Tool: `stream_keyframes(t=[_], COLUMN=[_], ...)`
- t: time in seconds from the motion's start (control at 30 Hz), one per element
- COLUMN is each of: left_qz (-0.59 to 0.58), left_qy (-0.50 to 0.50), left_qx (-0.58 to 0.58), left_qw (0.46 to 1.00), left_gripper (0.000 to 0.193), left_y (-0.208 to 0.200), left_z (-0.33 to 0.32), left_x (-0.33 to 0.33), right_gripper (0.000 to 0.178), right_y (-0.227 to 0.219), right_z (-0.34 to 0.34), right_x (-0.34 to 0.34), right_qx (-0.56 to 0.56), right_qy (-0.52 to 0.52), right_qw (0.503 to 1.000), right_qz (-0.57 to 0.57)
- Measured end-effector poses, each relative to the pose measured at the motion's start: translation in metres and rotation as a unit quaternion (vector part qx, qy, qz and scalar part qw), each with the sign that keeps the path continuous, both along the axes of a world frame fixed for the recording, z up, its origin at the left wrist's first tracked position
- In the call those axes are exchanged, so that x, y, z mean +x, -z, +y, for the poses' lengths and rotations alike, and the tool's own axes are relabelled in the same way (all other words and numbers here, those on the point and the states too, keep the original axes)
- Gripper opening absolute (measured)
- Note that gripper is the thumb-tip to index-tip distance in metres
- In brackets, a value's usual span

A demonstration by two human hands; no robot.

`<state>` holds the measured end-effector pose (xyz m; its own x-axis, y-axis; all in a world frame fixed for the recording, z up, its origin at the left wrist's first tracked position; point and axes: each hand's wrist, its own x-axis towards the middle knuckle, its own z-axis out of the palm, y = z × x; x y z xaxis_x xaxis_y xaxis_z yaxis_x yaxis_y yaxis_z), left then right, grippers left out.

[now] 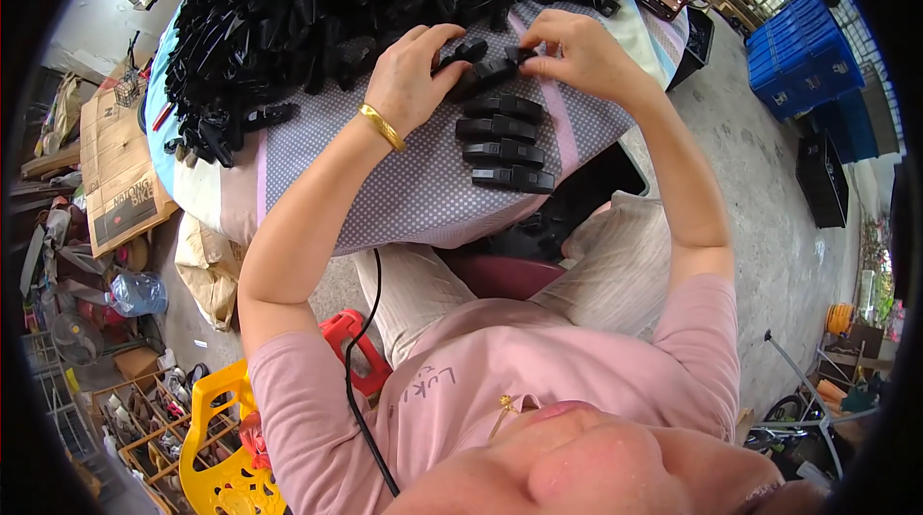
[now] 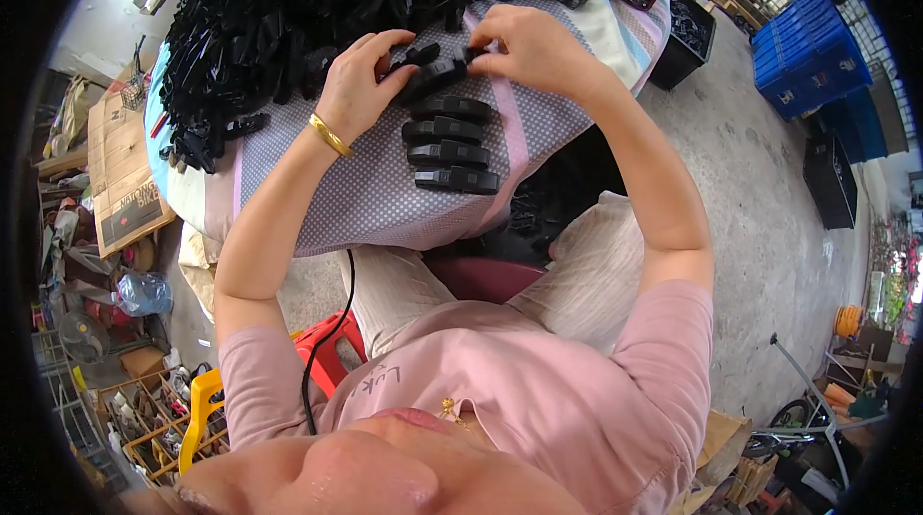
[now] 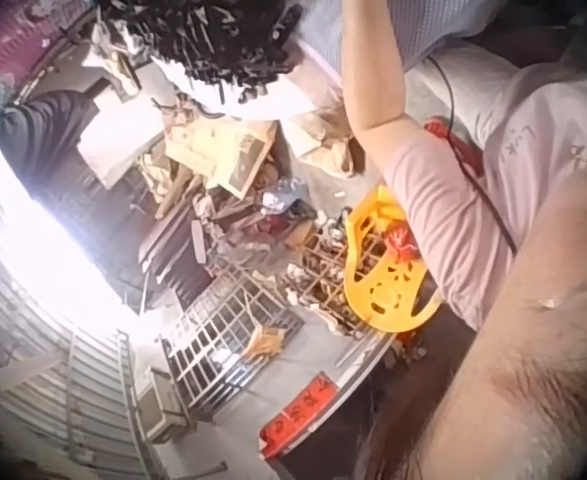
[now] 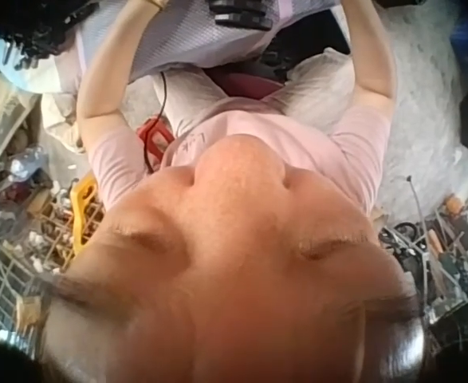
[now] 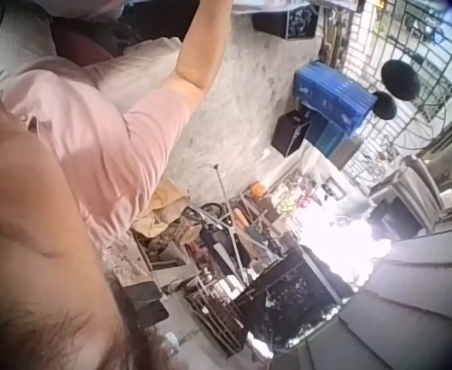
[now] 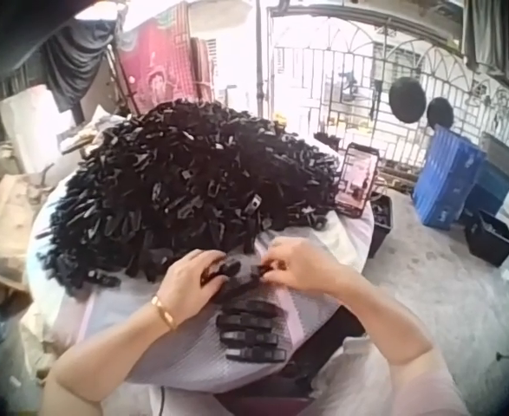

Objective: Assembling small black plastic components by hand on a workbench.

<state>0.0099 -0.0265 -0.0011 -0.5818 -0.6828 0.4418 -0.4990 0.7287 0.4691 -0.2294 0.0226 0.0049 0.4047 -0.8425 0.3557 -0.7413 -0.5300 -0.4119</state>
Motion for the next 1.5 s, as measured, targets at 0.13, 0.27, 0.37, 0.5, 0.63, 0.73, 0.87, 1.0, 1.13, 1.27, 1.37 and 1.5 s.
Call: stream_keyframes(t=[0.13, 0.27, 0.37, 0.5, 0.63, 0.73, 0.87, 1.0, 1.13, 1.27, 1.37, 1.5], left_qz=[0.042, -0.007, -0.066, -0.009, -0.03, -0.094, -0.082, -0.043, -0.011, -0.029, -0.043, -0.046], left_qy=[-0.008, -0.001, -0.005, 0.006, -0.018, 0.014, 0.002, -0.005, -0.026, -0.022, -0.031, -0.039], left_qx=[-0.006, 0.012, 0.024, 0.054, 0.225, 0.09, -0.059, 0.022, 0.047, 0.092, 0.107, 0.1], left_qw=[0.999, 1.0, 0.997, 0.998, 0.974, 0.991, 0.995, 0.999, 0.999, 0.995, 0.993, 0.993], left_gripper=[0.041, 0.032, 0.024, 0.022, 0.031, 0.036, 0.027, 0.023, 0.024, 0.024, 0.026, 0.025], left_y=[0.004, -0.001, -0.005, -0.007, -0.018, -0.012, -0.01, -0.003, -0.001, -0.007, -0.01, -0.011], left_z=[0.0, 0.002, 0.003, -0.004, -0.014, -0.012, -0.011, -0.001, 0.006, 0.002, 0.001, 0.002], left_x=[0.003, 0.001, -0.001, 0.009, 0.023, 0.025, 0.023, 0.008, 0.003, 0.012, 0.012, 0.011], right_gripper=[0.027, 0.026, 0.025, 0.029, 0.03, 0.03, 0.027, 0.026, 0.026, 0.023, 0.022, 0.023], right_y=[0.001, -0.002, 0.005, 0.008, -0.002, -0.008, -0.008, 0.007, 0.006, 0.003, 0.011, 0.005], right_z=[-0.005, -0.01, -0.015, -0.007, 0.0, 0.003, 0.005, -0.001, -0.001, -0.001, -0.008, -0.007], right_x=[0.006, -0.002, 0.007, 0.043, 0.047, 0.037, 0.026, 0.025, 0.027, 0.018, 0.014, 0.013], right_qx=[-0.014, 0.035, -0.012, 0.087, 0.114, 0.129, 0.156, 0.046, -0.06, -0.096, -0.078, -0.089], right_qy=[0.01, 0.022, 0.074, -0.021, -0.037, -0.071, -0.053, 0.017, 0.029, 0.046, 0.017, 0.016], right_qw=[0.999, 0.995, 0.987, 0.97, 0.98, 0.978, 0.974, 0.979, 0.995, 0.994, 0.996, 0.994], right_qz=[-0.05, -0.088, -0.144, -0.228, -0.159, -0.149, -0.155, -0.198, -0.081, -0.018, -0.046, -0.067])
